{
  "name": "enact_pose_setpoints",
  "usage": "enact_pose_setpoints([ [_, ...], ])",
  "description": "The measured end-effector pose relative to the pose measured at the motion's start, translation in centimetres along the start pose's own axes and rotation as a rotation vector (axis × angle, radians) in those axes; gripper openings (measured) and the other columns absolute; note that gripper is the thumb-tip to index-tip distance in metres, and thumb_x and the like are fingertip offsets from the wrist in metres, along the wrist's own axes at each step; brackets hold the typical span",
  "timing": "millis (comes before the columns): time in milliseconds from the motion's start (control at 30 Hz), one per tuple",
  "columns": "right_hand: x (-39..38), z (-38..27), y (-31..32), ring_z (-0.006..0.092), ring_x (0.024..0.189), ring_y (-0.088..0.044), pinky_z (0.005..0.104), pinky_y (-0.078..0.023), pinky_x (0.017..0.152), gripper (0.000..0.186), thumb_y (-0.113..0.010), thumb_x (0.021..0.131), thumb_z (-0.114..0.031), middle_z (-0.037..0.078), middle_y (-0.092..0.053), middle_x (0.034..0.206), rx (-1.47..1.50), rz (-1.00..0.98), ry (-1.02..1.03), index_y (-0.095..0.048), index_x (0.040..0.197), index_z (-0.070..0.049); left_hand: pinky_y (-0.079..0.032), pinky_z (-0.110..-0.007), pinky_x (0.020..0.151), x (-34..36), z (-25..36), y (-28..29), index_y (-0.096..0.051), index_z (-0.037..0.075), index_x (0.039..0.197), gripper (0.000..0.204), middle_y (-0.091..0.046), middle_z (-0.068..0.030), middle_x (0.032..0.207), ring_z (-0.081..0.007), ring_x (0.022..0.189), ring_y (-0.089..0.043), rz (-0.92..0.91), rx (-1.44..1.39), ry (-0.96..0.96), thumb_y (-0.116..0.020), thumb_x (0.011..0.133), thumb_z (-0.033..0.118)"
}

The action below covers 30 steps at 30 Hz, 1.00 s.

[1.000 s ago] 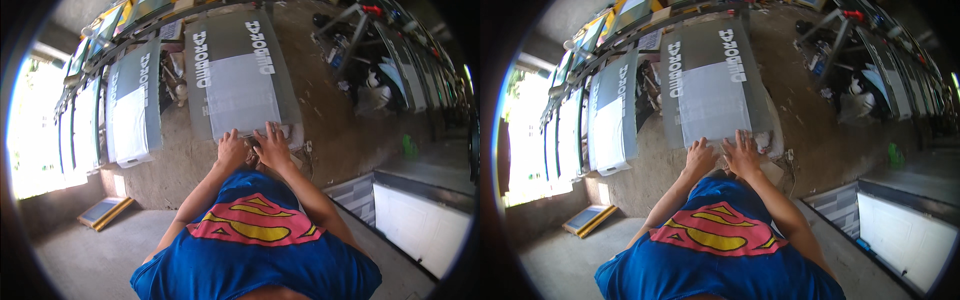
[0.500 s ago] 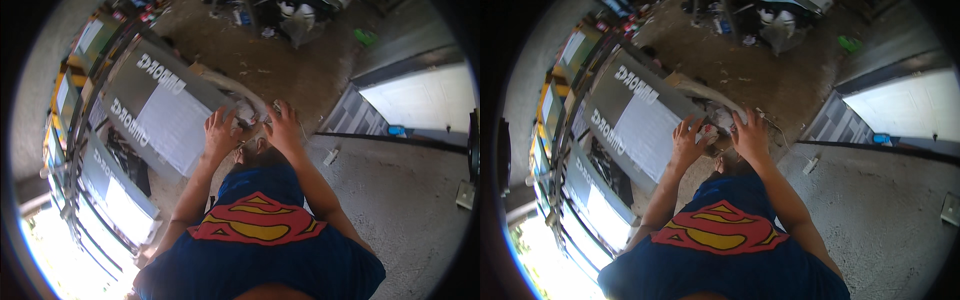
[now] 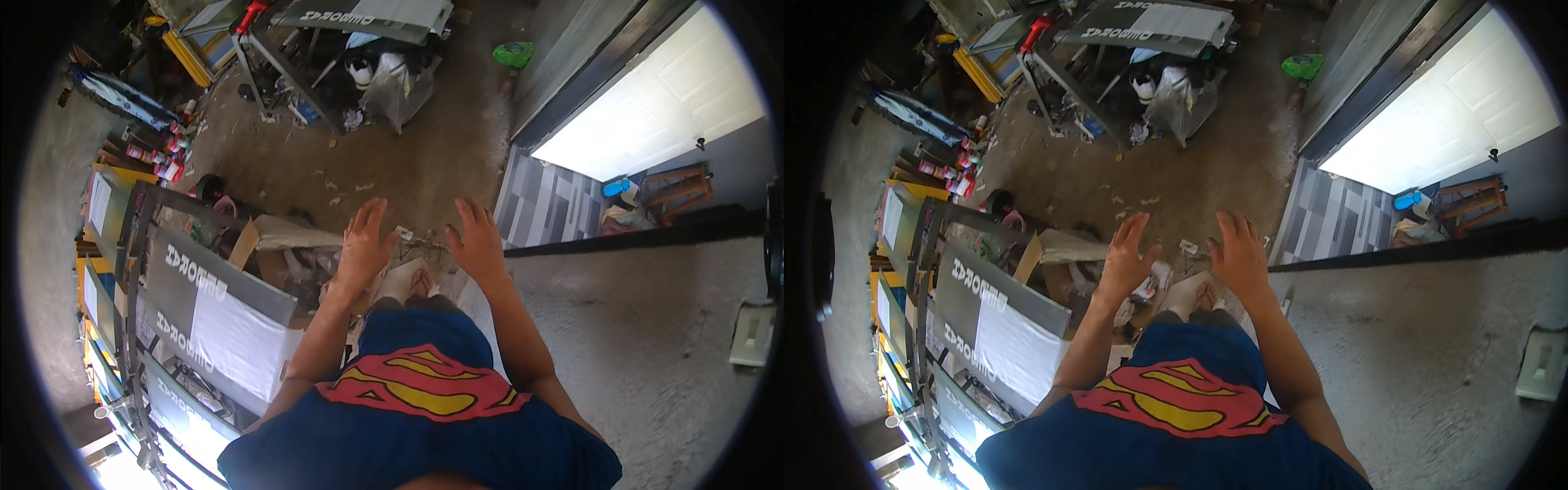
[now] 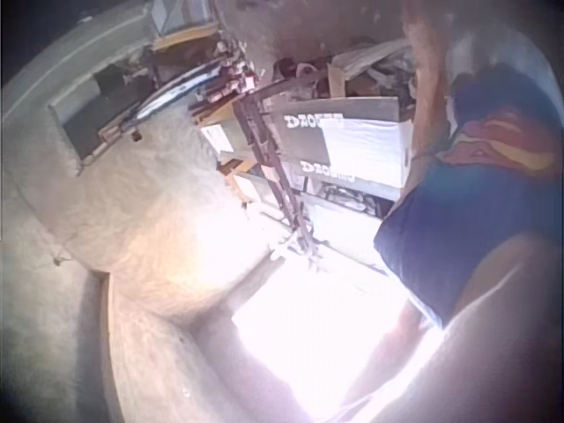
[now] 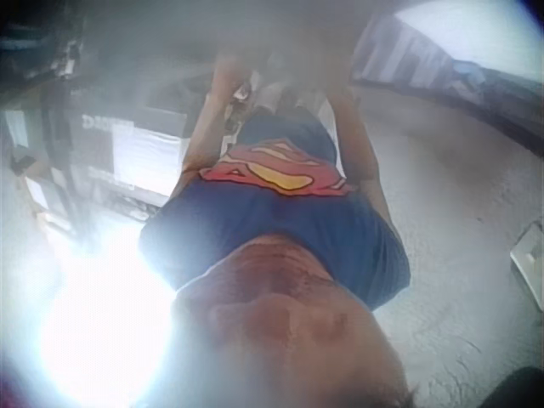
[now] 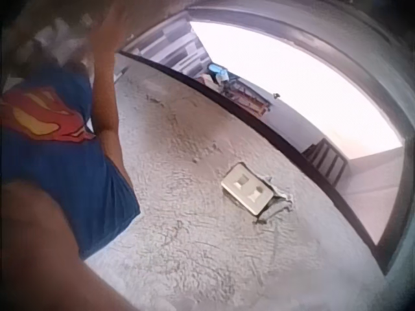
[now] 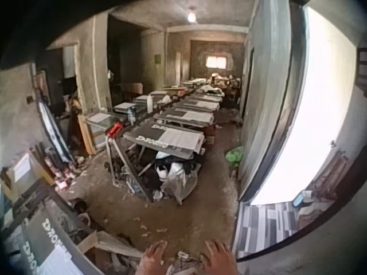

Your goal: The person repeatedly places a white screen-printing frame onto a flat surface, aligns it, and presses down with both hands. The person moves between multiple stations, repeating the same alignment and pressing action on each frame.

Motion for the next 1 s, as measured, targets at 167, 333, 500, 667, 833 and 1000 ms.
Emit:
enact_pose_setpoints([
  [167, 5.5, 4.4, 2.1, 0.0433, 0.125, -0.056, 0.0498, -0.048, 0.104, 0.059, -0.071, 0.091, -0.018, 0.022, -0.057, 0.138, 0.008, 0.015, -0.049, -0.051, 0.144, -0.004, -0.046, -0.048, 0.109, 6.6, 3.1, -2.3, -0.054, 0.001, 0.143, 0.061, -0.057, -0.0218, 0.142, -0.0431, 0.131, -0.055, -0.033, -0.079, 0.005, -0.076, 0.088, 0.014],
  [333, 10.7, 7.7, 1.9, 0.0433, 0.125, -0.056, 0.0505, -0.048, 0.103, 0.059, -0.072, 0.091, -0.018, 0.023, -0.059, 0.135, 0.072, 0.002, -0.031, -0.051, 0.144, -0.003, -0.046, -0.049, 0.108, 12.5, 2.9, -4.8, -0.056, 0.002, 0.141, 0.060, -0.059, -0.0216, 0.139, -0.0433, 0.129, -0.055, -0.088, -0.123, 0.069, -0.077, 0.087, 0.016],
  [500, 17.7, 12.7, 0.9, 0.0432, 0.123, -0.057, 0.0503, -0.048, 0.103, 0.059, -0.073, 0.090, -0.018, 0.023, -0.060, 0.133, 0.069, -0.055, -0.018, -0.053, 0.143, -0.003, -0.048, -0.047, 0.107, 20.9, 1.6, -7.9, -0.057, 0.002, 0.139, 0.056, -0.060, -0.0229, 0.138, -0.0427, 0.128, -0.058, -0.078, -0.163, 0.069, -0.076, 0.089, 0.018],
  [667, 30.0, 18.6, -1.0, 0.0439, 0.118, -0.058, 0.0499, -0.047, 0.101, 0.059, -0.074, 0.089, -0.016, 0.022, -0.061, 0.130, 0.094, -0.005, 0.115, -0.052, 0.143, -0.003, -0.048, -0.045, 0.107, 31.3, -0.4, -10.8, -0.057, 0.003, 0.141, 0.058, -0.061, -0.0239, 0.138, -0.0415, 0.129, -0.059, -0.092, -0.127, 0.180, -0.076, 0.089, 0.021],
  [833, 46.0, 21.4, -2.7, 0.0409, 0.113, -0.061, 0.0480, -0.053, 0.095, 0.061, -0.075, 0.089, -0.018, 0.020, -0.062, 0.126, 0.024, -0.100, 0.279, -0.052, 0.144, -0.006, -0.048, -0.049, 0.105, 43.5, -4.6, -11.2, -0.057, 0.001, 0.140, 0.055, -0.065, -0.0266, 0.130, -0.0450, 0.124, -0.060, 0.017, -0.130, 0.224, -0.073, 0.091, 0.020],
  [1000, 58.0, 22.1, -2.6, 0.0393, 0.109, -0.063, 0.0470, -0.054, 0.090, 0.059, -0.075, 0.089, -0.017, 0.018, -0.063, 0.123, 0.089, -0.122, 0.374, -0.053, 0.143, -0.007, -0.048, -0.051, 0.103, 53.9, -6.3, -10.3, -0.057, -0.002, 0.138, 0.053, -0.065, -0.0274, 0.127, -0.0471, 0.122, -0.060, 0.096, -0.144, 0.258, -0.072, 0.091, 0.019],
])
Point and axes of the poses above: each hand's wrist, its own x-axis towards the middle knuckle, its own y-axis out of the back of the hand, z = x × y, the point moved 1 cm from there along x, towards the middle knuckle
